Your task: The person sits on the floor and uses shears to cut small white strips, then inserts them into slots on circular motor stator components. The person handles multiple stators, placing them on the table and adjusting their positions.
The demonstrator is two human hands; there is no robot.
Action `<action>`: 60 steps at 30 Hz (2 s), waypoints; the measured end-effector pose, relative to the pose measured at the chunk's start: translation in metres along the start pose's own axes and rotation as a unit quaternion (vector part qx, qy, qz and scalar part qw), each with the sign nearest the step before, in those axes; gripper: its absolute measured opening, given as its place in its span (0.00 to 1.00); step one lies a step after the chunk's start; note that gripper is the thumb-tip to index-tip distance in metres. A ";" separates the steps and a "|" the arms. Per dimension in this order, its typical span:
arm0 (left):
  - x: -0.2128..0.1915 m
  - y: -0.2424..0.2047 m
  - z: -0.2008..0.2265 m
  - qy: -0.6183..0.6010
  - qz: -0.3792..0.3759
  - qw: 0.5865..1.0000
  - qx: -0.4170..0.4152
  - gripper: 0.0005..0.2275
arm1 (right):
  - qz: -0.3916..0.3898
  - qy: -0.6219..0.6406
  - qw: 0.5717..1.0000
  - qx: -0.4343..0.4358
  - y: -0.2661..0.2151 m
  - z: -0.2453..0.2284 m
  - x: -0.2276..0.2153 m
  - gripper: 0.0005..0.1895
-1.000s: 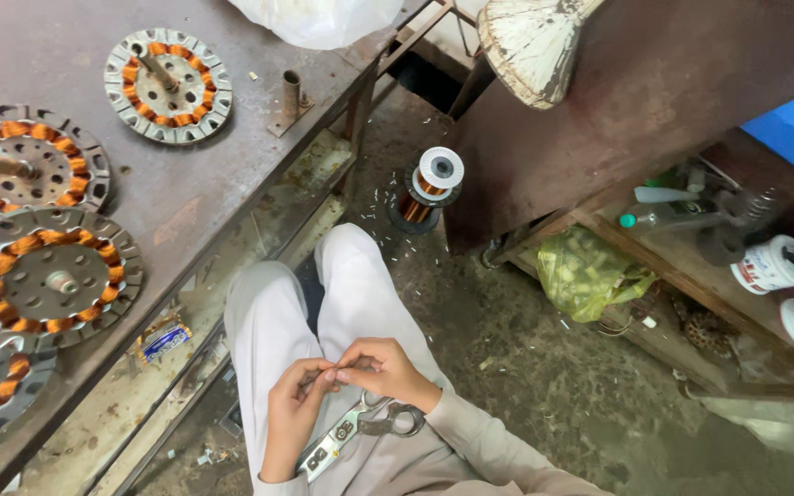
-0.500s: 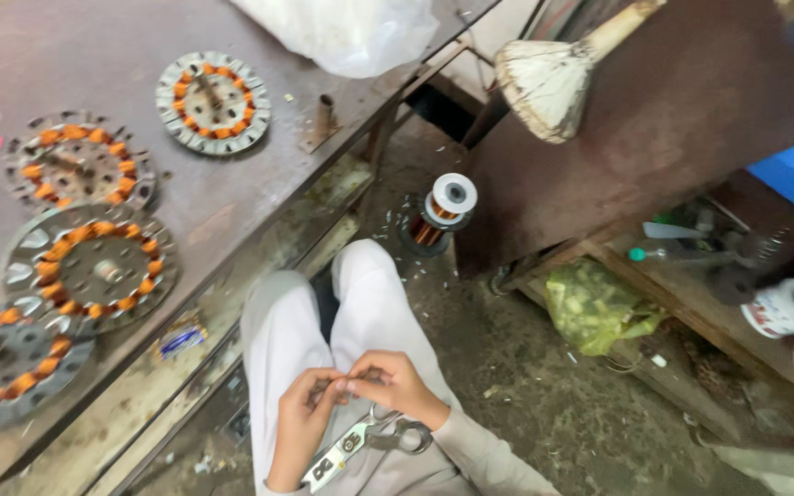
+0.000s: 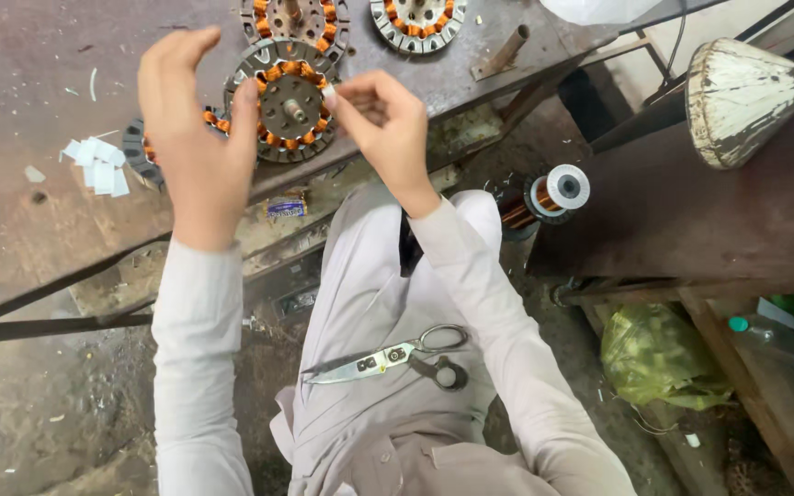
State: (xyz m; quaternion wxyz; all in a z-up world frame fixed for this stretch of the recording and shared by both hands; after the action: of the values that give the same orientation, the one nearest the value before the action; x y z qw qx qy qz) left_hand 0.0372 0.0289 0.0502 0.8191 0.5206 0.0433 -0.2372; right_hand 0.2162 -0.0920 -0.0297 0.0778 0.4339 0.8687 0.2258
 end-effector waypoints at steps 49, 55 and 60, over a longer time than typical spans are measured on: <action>0.052 0.015 -0.034 0.194 0.015 0.977 0.084 0.03 | 0.161 -0.261 0.913 -0.268 0.026 -0.018 0.065 0.06; 0.051 0.012 -0.036 0.182 0.018 0.978 0.098 0.03 | 0.128 -0.270 0.920 -0.254 0.032 -0.014 0.064 0.08; 0.053 0.012 -0.039 0.182 0.009 0.980 0.085 0.02 | 0.147 -0.222 0.934 -0.237 0.031 -0.012 0.064 0.08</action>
State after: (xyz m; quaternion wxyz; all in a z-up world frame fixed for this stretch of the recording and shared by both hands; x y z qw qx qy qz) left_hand 0.0962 0.0487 0.0261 0.7523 0.6232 0.1665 -0.1342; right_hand 0.1956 -0.0288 -0.0008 0.3353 0.5645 0.6771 0.3324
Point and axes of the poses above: each hand's wrist, its own y-axis towards the middle knuckle, its own x-axis out of the palm, z = x × y, the point moved 5 cm from there along y, towards the middle knuckle
